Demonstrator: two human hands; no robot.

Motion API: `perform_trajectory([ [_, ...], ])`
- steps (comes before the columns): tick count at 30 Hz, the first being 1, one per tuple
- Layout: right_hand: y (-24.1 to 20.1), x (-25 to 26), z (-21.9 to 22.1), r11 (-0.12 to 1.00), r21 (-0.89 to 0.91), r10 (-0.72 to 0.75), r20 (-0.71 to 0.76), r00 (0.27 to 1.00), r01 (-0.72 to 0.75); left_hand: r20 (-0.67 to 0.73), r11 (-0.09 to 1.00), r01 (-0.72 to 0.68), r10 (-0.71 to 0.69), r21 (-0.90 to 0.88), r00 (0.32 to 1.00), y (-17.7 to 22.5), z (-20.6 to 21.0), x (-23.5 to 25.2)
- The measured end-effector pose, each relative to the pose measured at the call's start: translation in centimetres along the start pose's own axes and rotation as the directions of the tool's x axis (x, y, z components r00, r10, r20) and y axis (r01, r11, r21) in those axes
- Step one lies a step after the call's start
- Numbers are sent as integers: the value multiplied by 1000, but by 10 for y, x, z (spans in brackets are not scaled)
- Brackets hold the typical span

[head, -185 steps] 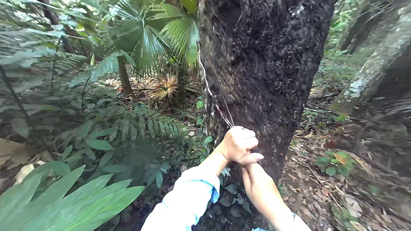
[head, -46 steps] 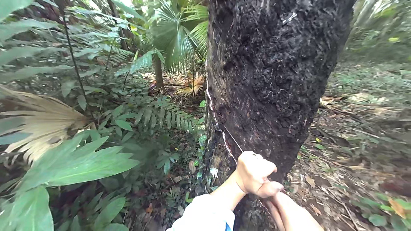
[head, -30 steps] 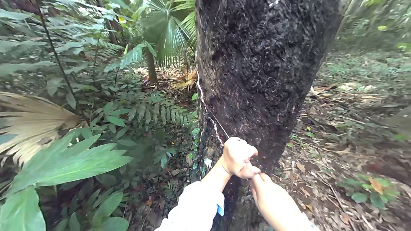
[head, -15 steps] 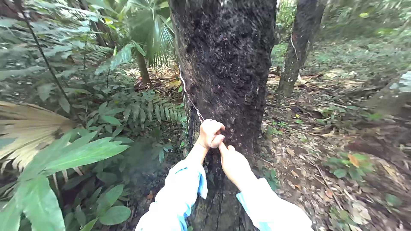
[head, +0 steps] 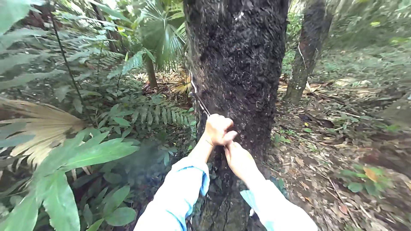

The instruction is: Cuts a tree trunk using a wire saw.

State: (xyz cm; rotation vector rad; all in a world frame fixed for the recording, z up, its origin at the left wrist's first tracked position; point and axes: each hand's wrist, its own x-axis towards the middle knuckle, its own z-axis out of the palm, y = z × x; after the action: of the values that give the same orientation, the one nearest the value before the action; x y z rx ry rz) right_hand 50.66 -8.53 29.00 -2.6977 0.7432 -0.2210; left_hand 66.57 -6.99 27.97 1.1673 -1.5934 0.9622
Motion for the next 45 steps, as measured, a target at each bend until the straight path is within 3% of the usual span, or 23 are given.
perform_trajectory([
  [6, 4, 12, 29, 999, 10, 40, -51, 998, -39, 82, 996, -20, 27, -92, 996, -19, 14, -18],
  [10, 20, -6, 40, 999, -16, 36, -99, 994, -38, 75, 996, -5, 12, -88, 997, 4, 23, -30],
  [14, 46, -12, 51, 995, -29, -96, -250, 963, 91, 11, 996, -29, 30, -90, 999, 14, 35, -33],
  [18, 58, 10, 61, 996, -70, -74, -244, 967, 59, -43, 1000, -18, 18, -1, 999, 5, 50, -43],
  [20, 68, 2, 77, 996, -79, -55, -302, 952, 33, -24, 1000, -18, 19, 14, 1000, 17, 58, -57],
  [24, 74, 2, 90, 987, -123, -151, -437, 887, 107, -80, 997, -73, 73, -4, 994, 15, 59, -58],
  [31, 99, 18, 97, 988, -153, -98, -431, 897, 35, -114, 994, -104, 107, 27, 988, 12, 82, -63],
  [36, 101, 30, 93, 977, -197, -167, -497, 851, 77, -181, 994, -98, 104, 41, 978, 2, 82, -56],
  [41, 101, 20, 102, 993, -114, -20, -397, 918, -28, -196, 994, -92, 100, 52, 975, 12, 91, -72],
  [45, 69, -12, 87, 991, -115, 32, -319, 947, -72, -168, 997, -70, 65, -27, 984, 24, 67, -66],
])
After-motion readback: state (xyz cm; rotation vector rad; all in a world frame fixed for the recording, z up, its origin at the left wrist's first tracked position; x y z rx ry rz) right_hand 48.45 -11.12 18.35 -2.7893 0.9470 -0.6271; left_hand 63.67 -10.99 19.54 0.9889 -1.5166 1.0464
